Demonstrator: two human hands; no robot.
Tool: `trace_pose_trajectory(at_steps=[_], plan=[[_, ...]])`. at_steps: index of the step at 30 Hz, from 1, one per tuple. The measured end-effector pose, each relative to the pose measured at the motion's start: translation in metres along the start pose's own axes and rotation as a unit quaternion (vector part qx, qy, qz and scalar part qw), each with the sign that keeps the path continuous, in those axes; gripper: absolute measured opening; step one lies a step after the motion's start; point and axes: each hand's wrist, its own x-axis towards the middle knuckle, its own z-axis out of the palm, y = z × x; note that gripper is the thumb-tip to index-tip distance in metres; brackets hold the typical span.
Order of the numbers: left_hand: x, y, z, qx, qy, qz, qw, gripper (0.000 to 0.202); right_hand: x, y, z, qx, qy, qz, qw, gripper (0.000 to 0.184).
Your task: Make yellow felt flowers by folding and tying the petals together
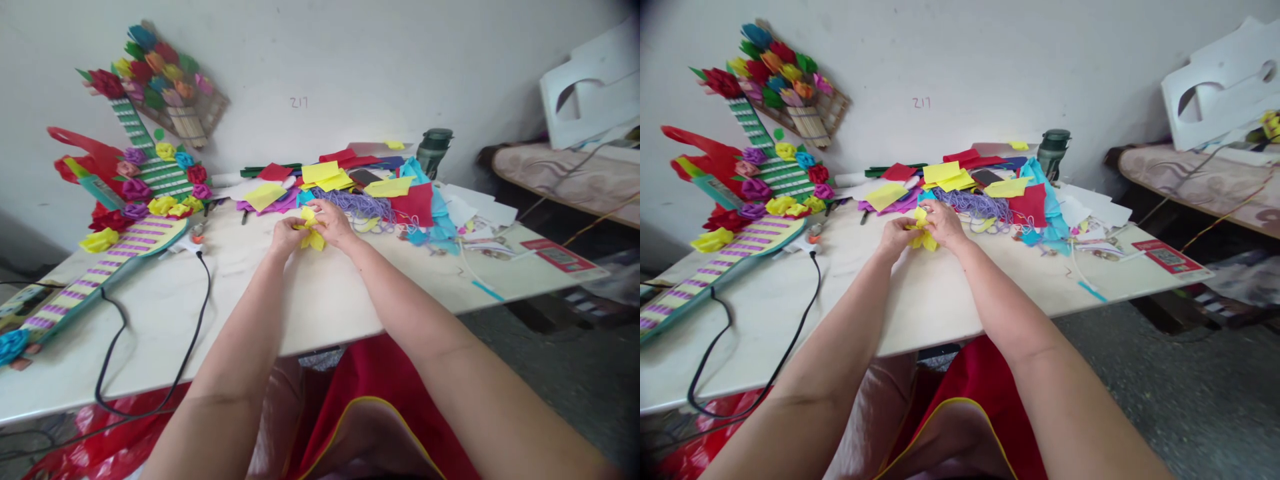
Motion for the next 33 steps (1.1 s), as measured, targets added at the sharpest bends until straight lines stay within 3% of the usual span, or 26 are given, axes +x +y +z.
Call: trace_pose_trajectory(at_steps=[10, 15, 25, 33], plan=[[-0.005, 0.007, 0.001, 0.078, 0.024, 0.007, 0.997, 0.023, -0.001, 0.003, 0.001, -0.037, -0.058, 0.026, 0.997, 0.011], [-0.006, 0.011, 0.005, 0.1, 0.056, 0.044, 0.992, 0.022, -0.001, -0.002, -0.002, -0.04, -0.041, 0.029, 0.998, 0.016], [-0.008, 0.014, 0.008, 0.17, 0.048, 0.064, 0.982, 0.026, -0.001, 0.004, 0.003, -0.042, -0.027, 0.03, 0.998, 0.016], [-0.001, 0.009, 0.01, 0.118, 0.05, 0.039, 0.991, 0.025, -0.003, -0.013, -0.002, -0.06, -0.018, 0.002, 0.998, 0.018]])
